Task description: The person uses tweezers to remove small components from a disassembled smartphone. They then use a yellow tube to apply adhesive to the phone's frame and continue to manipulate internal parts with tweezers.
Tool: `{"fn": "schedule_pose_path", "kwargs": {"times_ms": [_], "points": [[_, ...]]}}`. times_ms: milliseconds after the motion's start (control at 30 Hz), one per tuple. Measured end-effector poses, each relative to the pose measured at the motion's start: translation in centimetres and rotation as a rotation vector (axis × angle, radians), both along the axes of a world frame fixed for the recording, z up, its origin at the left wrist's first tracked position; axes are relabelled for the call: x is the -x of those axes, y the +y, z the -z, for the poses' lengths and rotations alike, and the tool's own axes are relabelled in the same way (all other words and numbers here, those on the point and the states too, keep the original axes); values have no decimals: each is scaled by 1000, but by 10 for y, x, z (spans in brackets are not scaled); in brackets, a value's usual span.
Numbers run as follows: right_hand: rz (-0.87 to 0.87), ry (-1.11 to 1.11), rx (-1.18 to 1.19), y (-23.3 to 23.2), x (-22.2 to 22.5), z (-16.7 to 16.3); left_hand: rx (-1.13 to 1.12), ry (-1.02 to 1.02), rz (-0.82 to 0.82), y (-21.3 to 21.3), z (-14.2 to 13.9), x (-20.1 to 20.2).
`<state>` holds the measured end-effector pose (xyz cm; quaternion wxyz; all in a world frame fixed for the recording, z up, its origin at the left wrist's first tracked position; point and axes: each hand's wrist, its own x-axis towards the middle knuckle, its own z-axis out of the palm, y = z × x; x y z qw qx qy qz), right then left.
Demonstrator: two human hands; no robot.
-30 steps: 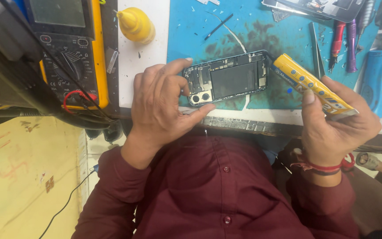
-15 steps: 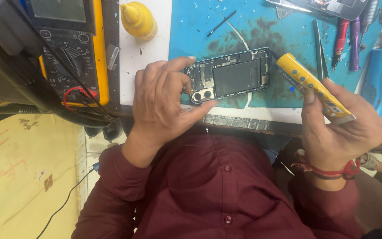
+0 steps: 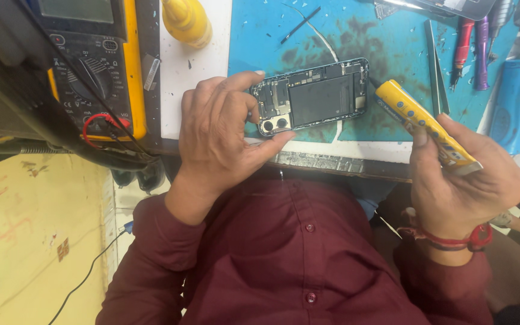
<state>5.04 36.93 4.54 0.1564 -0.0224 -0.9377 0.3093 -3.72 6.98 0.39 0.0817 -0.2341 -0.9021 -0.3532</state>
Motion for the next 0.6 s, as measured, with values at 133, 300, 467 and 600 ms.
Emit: {"fn": "schedule_pose_path", "kwargs": {"times_ms": [133,300,467,600], "points": [[47,-21,27,-3,-4,-2,9,9,-2,-1,0,-2],[66,-40,34,-7,-9,-8,15,10,0,-1,0,-2],[65,-57,33,-9,-15,-13,17,9,0,-1,0,-5],[75,-56,78,-9,-21,-13,20,15,-2,-1,2,-6]]}}
